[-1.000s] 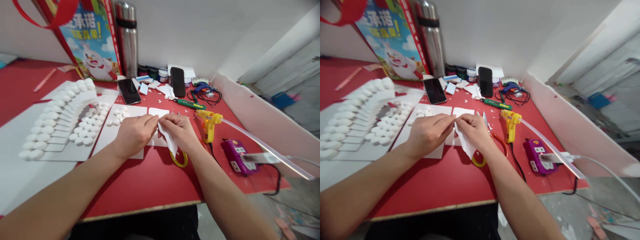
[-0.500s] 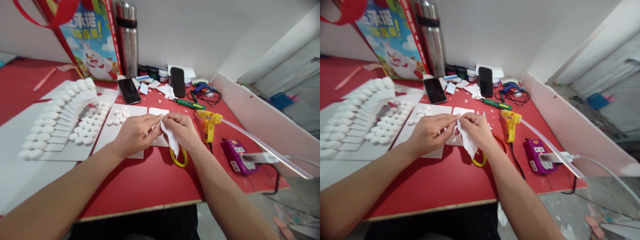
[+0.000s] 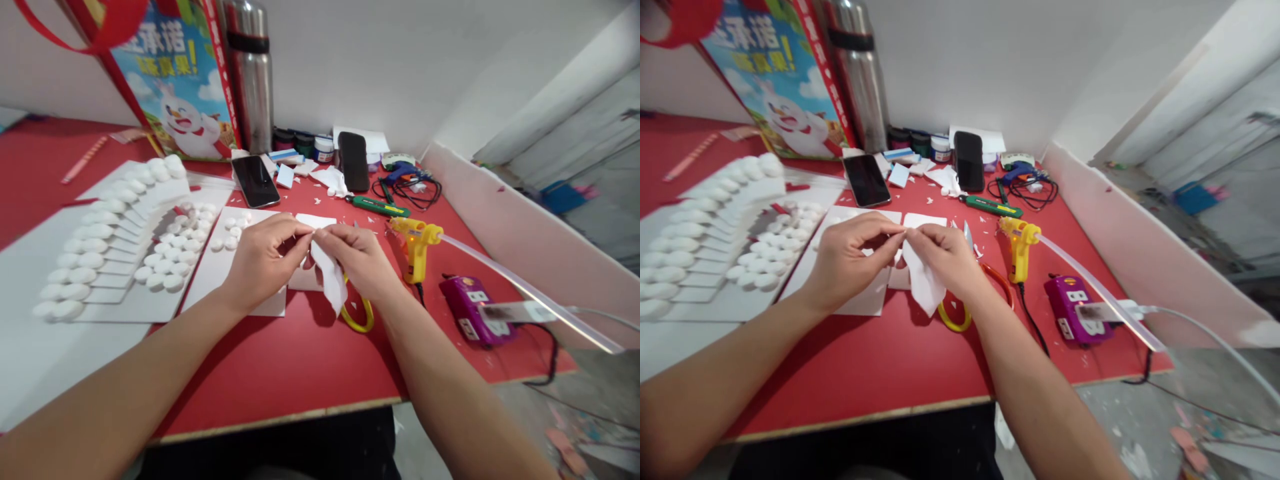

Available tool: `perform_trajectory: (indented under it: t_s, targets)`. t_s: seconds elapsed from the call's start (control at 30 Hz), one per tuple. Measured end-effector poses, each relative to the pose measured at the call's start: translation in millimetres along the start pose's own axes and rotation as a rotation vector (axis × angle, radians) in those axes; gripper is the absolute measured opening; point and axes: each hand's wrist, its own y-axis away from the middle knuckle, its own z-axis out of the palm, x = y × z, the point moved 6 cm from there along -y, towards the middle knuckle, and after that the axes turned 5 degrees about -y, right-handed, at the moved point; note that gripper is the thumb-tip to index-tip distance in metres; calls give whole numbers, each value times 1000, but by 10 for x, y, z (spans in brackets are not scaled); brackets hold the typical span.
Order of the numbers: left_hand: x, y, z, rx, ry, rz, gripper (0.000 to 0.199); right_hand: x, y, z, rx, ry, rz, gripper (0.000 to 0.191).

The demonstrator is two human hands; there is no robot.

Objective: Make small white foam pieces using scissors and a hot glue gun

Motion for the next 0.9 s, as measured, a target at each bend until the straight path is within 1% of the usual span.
perform_trajectory:
  t_s: [0.07,0.13,0.2,0.33,0.43,0.57,0.77,0.83,0.9]
  targets:
    - [6,5,-14,33,-44,-11,15,64,-15,26,-23,-226,140,39]
    - [2,7,-25,60,-59,-31,14,101,-28,44,-28,-395,230,32]
    - [-14,6,-27,66,-54,-62,13,121,-39,59,-39,-491,279,23]
    - [-35,6,-15,42,-40,-95,12,173,-37,79,-59,-574,357,19]
    - [-49,11,0,27,-16,-118,12,161,-37,67,-58,-581,320,13]
    - [-88,19,21,28,71,-183,9,136,-32,53,-65,-562,262,19]
    - [-112,17,30,40,162,-238,8,152,-50,6,3,-449,220,27]
    - [-125,23,37,36,162,-262,7,151,-53,5,37,-405,209,27]
    - [-117,30,42,36,122,-246,8,136,-51,3,87,-355,175,25]
